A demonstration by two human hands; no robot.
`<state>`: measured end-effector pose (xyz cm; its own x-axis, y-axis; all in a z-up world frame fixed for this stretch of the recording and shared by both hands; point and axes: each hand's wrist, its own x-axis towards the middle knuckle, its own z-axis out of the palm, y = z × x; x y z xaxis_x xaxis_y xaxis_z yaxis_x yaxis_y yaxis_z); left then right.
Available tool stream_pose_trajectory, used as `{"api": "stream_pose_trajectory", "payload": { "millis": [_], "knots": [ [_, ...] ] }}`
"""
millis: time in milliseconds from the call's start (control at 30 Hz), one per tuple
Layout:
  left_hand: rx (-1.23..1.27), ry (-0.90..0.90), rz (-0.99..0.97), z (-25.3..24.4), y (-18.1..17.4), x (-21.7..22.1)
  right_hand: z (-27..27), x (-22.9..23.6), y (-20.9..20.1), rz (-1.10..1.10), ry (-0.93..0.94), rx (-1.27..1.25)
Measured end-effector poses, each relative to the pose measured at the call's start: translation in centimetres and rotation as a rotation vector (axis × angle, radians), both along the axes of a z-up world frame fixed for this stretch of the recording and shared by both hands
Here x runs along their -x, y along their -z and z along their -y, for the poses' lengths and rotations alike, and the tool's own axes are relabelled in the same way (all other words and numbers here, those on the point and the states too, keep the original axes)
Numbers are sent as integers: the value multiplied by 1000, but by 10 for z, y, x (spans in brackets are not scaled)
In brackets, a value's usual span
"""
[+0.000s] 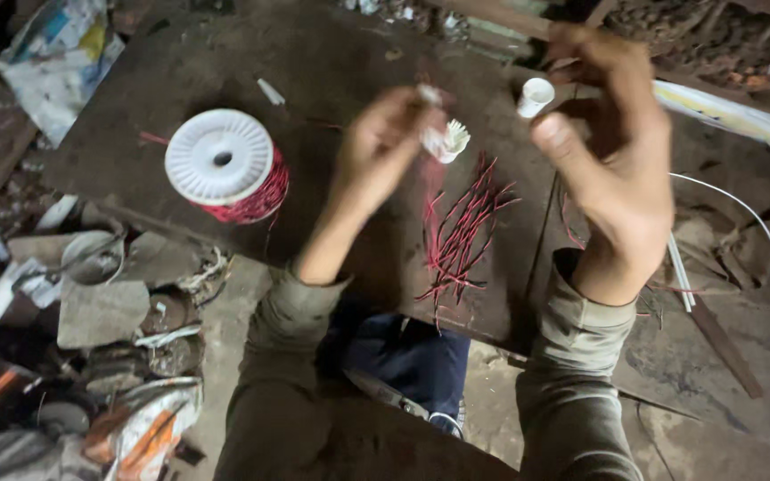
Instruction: The person repeatedly picks up red and black wires and white plastic sleeves from a workbench. They insert the wires into the sleeves and place the sleeved wires into a small white cup. The process is repeated for multiple wires throughout the clip.
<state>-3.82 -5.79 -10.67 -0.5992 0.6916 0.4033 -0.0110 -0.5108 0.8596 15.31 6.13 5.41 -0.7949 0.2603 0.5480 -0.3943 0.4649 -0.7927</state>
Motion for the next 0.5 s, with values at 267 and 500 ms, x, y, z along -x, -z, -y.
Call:
{"api": "stream_pose_trajectory", "payload": {
  "millis": [267,500],
  "knots": [
    [259,-777,178,13,100,146,-17,-18,3,-42,128,-47],
    [377,-967,205,7,105,215,-23,-30,-7,-56,194,-49]
  ]
}}
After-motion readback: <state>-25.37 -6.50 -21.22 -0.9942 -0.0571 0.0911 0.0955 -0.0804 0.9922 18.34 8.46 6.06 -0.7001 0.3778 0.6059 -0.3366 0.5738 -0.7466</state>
